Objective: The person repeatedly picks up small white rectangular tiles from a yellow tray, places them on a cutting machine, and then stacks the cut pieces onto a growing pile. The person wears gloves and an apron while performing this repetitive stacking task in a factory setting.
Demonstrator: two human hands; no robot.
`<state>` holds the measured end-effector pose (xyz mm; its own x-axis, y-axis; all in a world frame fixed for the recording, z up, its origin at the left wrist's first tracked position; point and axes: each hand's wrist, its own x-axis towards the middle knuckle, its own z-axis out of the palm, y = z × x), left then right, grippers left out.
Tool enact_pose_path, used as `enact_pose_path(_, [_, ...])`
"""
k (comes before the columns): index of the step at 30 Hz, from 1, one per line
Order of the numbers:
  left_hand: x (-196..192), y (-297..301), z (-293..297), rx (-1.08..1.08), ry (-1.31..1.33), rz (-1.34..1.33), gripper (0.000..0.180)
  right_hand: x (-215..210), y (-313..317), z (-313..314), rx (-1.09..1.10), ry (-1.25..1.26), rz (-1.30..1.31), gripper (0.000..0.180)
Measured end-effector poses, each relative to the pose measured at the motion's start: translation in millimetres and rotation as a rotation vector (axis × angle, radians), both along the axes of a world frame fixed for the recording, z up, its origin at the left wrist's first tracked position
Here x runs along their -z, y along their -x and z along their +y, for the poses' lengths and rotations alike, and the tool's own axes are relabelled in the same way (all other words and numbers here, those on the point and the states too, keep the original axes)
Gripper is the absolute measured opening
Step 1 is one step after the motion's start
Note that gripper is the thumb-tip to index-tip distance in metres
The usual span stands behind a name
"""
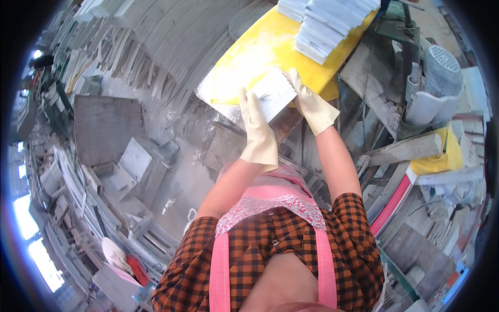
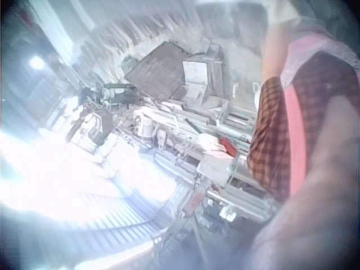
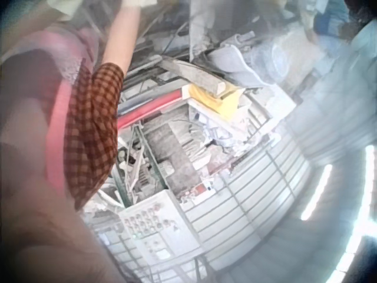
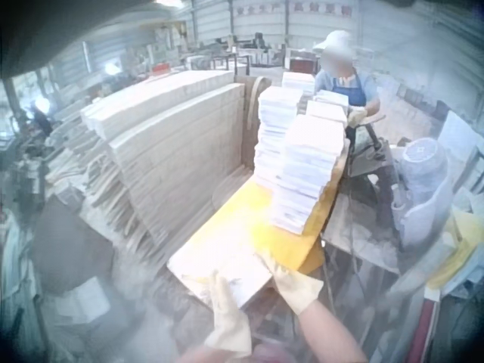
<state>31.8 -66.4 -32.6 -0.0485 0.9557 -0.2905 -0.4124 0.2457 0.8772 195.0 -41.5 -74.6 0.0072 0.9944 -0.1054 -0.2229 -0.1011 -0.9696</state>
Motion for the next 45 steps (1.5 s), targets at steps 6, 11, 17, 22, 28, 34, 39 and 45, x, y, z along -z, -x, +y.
enact_pose_path(6, [19, -16, 13, -0.118, -0.006, 0.022, 0.075, 1, 7, 7, 0.109, -0.018, 0.268, 0.060])
enact_pose_path(11, [-1, 14, 20, 0.103, -0.001, 0.470, 0.082, 4, 2, 11, 0.039, -0.017, -0.125, 0.059])
enact_pose_path(17, [-71, 27, 40, 0.727, -0.564, 1.568, 0.137, 0, 2, 7, 0.037, 0.011, 0.045, 0.060])
enact_pose_path(22, [-77, 4, 48, 0.775, -0.650, 1.755, 0.114, -10, 9, 7, -0.007, 0.072, 0.163, 0.059])
enact_pose_path(28, [-78, -4, 57, 0.903, -0.341, 1.619, 0.087, -15, 10, 3, 0.052, 0.121, 0.237, 0.058])
enact_pose_path(34, [-69, 6, 54, 0.768, -0.492, 1.564, 0.069, -18, 25, 0, 0.242, 0.124, 0.208, 0.053])
enact_pose_path(39, [-71, 47, 75, 0.816, -0.408, 1.337, 0.076, -49, 67, 7, 0.417, 0.004, -0.014, 0.051])
enact_pose_path(45, [-61, 153, 180, 0.690, -0.386, 0.874, 0.082, -67, 142, 78, 0.600, -0.262, -0.404, 0.043])
